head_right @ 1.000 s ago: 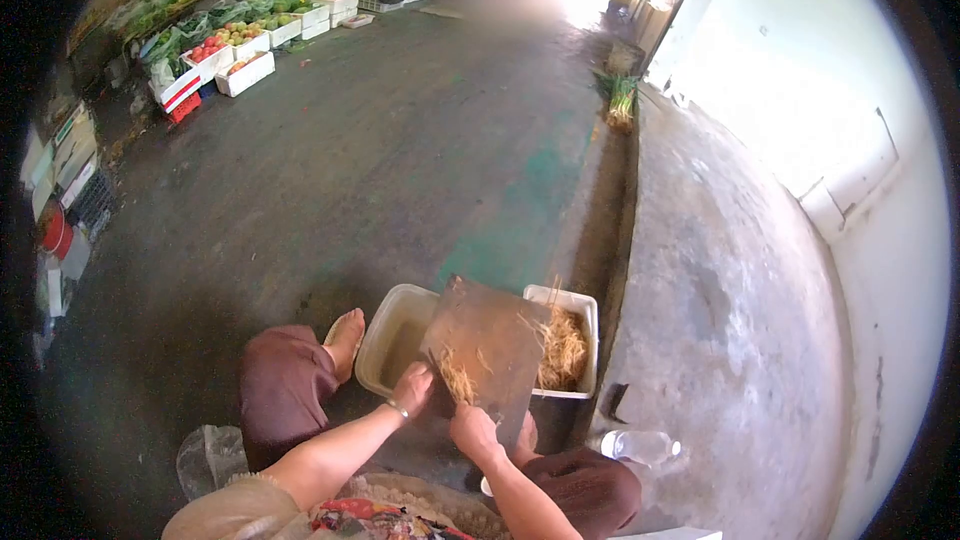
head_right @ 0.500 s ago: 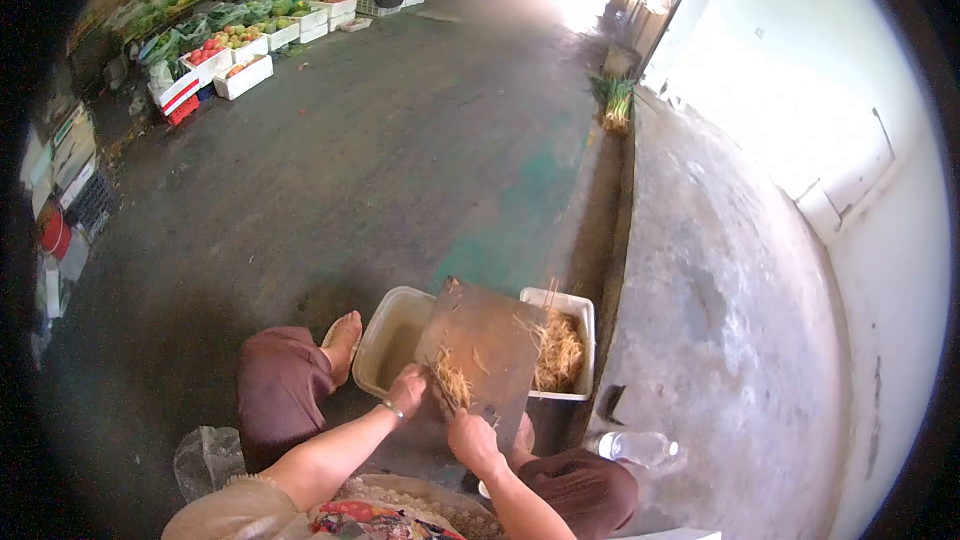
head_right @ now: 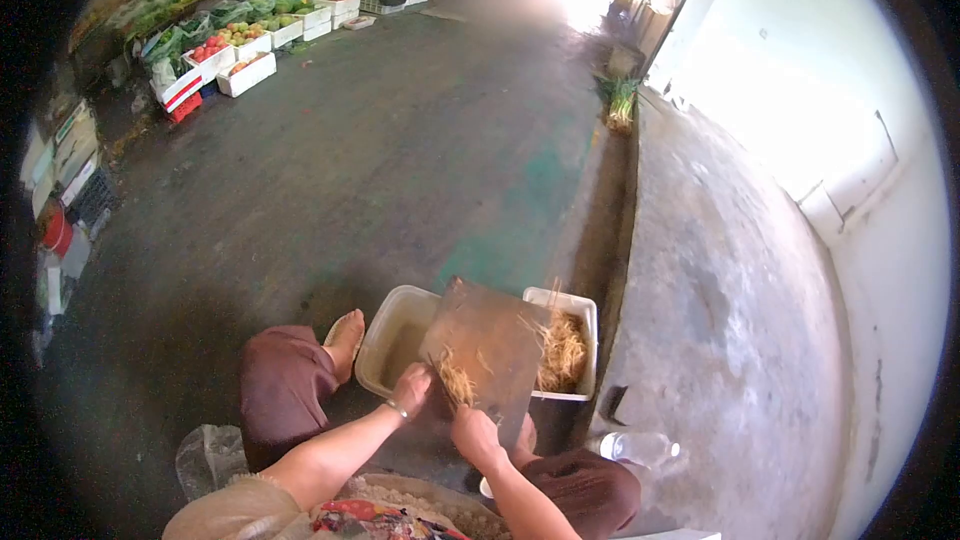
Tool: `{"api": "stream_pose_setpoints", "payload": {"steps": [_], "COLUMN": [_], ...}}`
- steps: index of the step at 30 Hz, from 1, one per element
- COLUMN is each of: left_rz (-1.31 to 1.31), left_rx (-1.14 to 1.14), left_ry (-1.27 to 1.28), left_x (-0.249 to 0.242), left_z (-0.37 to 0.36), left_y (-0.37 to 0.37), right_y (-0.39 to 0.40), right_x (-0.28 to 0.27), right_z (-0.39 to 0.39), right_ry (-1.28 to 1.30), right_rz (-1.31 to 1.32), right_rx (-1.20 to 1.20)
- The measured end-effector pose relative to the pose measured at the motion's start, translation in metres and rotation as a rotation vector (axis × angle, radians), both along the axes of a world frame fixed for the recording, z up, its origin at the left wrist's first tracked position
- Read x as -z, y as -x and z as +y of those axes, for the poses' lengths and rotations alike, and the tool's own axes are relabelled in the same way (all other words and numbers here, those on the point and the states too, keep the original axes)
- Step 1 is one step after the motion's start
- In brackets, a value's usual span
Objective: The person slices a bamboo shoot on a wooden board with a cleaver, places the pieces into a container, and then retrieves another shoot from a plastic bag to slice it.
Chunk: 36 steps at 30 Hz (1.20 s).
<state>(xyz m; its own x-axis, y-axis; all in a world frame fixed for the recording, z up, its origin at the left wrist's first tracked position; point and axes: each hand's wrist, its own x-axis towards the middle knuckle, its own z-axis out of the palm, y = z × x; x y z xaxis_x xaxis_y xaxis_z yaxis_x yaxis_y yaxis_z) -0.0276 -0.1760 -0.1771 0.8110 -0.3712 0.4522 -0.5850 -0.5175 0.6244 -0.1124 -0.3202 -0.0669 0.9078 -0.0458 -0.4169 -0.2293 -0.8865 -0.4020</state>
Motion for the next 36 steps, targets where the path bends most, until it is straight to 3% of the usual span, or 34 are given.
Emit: {"api": "stream_pose_setpoints", "payload": {"steps": [2, 5, 6, 8, 12, 14, 17, 20, 24, 30, 36], "left_rz": [0.079, 0.115, 0.109, -0.057, -0.031, 0.072, 0.091, 0.017, 0.032, 0.106, 0.001], "left_rx": [0.05, 0.064, 0.06, 0.024, 0.037, 0.059, 0.035, 0.049, 0.02, 0.021, 0.01], "left_ry": [-0.193, -0.28, -0.276, 0.05, 0.067, -0.175, -0.212, -0.039, -0.027, -0.233, -0.019], "left_x": [0.006, 0.002, 0.002, 0.006, -0.004, -0.002, -0.002, 0.003, 0.005, -0.003, -0.004], "left_z": [0.004, 0.004, 0.001, 0.0, 0.0, 0.005, 0.005, 0.004, 0.003, 0.006, 0.005], "left_y": [-0.003, -0.003, -0.006, -0.004, -0.002, -0.002, 0.0, -0.003, 0.001, 0.001, 0.001], "right_y": [-0.005, -0.001, -0.002, 0.002, -0.001, -0.011, -0.012, -0.002, 0.002, -0.01, -0.001], "right_x": [0.006, 0.006, 0.001, -0.012, -0.006, 0.008, 0.007, -0.007, -0.003, 0.005, -0.009], "right_z": [0.002, 0.007, 0.008, 0.008, 0.006, 0.007, 0.011, 0.002, -0.002, 0.008, 0.003], "right_ry": [0.008, 0.032, 0.057, 0.039, -0.016, -0.001, 0.011, 0.012, -0.033, 0.031, -0.023], "right_rz": [0.009, 0.001, -0.016, -0.003, -0.035, -0.031, -0.017, -0.038, -0.054, -0.041, -0.013], "right_rx": [0.008, 0.046, 0.064, 0.075, 0.054, 0.04, 0.057, 0.082, 0.033, 0.052, 0.058]}}
